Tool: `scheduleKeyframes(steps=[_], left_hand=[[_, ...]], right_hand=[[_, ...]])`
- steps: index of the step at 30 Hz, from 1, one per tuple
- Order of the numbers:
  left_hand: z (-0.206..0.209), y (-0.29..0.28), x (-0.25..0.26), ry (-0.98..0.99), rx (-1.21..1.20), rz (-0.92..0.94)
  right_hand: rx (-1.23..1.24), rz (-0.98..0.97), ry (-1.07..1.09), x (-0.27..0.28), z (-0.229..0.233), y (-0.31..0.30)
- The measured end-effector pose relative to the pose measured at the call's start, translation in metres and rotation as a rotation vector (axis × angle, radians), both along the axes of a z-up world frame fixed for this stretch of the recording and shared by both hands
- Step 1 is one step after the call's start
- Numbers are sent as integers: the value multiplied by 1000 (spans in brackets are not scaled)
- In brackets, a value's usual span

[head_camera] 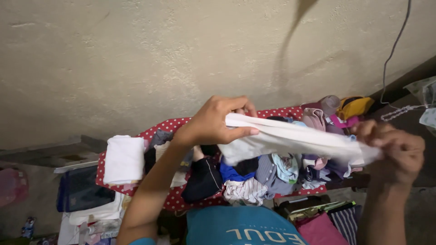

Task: Sorting and folding a pile of clean laundry on an ironing board.

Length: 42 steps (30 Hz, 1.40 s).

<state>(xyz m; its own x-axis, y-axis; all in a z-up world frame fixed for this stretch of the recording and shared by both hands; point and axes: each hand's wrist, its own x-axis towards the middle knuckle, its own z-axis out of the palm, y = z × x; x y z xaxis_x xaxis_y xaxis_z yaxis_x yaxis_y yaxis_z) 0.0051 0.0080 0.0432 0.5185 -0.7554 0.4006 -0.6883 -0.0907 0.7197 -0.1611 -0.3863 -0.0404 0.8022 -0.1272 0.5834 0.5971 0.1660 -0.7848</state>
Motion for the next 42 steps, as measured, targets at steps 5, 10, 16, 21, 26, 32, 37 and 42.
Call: scheduleKeyframes(steps=[5, 10, 16, 21, 26, 32, 37, 42], left_hand=[[-21, -1, 3, -108, -12, 14], [-5, -22, -18, -86, -11, -46], [2, -29, -26, -15, 80, 54], [4, -18, -26, 9, 25, 152], [2, 7, -15, 68, 151, 0], [-19, 15, -11, -33, 81, -115], [-30, 12, -4, -162, -74, -137], [-49, 15, 3, 503, -209, -365]], right_hand=[[39, 127, 141, -3, -11, -15], [-499, -73, 224, 16, 8, 91], [-708, -393, -27, 21, -3, 194], [-904, -554, 151, 20, -30, 186], [-476, -243, 355, 15, -57, 99], [-397, -237, 468, 1, -47, 32], [-429, -133, 413, 0, -17, 27], [-711, 167, 164, 19, -5, 15]])
